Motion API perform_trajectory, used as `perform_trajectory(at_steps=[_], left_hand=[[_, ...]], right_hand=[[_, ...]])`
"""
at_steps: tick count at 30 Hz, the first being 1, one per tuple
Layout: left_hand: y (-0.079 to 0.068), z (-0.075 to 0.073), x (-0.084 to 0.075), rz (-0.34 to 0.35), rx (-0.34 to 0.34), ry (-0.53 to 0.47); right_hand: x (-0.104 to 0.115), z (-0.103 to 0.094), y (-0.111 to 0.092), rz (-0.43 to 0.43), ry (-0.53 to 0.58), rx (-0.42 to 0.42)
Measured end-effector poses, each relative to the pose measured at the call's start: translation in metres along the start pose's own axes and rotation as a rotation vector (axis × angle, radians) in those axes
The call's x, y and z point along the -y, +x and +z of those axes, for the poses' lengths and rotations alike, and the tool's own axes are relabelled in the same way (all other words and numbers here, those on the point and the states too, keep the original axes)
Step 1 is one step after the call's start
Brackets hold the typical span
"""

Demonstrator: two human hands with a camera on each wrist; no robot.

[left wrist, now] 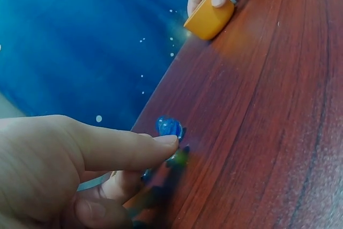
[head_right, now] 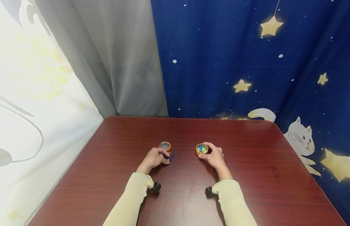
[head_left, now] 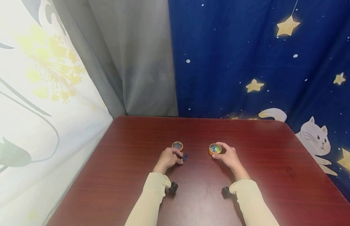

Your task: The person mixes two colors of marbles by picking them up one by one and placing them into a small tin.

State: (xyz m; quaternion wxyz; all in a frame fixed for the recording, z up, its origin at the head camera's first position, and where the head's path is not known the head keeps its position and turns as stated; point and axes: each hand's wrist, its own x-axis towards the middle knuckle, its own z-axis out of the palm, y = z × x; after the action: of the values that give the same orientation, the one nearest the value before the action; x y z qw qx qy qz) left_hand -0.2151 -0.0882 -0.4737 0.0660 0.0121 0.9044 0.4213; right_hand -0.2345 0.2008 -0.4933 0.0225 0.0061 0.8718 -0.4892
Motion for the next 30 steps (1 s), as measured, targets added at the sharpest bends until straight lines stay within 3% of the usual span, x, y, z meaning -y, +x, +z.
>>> perform_trajectory(at_steps=[30], left_hand=[[-0.0029, 0.001, 0.0009, 0.012, -0.036, 0.025]], right_hand=[[-0.0009, 0.0004, 0.0002, -0.008, -0.008, -0.002]])
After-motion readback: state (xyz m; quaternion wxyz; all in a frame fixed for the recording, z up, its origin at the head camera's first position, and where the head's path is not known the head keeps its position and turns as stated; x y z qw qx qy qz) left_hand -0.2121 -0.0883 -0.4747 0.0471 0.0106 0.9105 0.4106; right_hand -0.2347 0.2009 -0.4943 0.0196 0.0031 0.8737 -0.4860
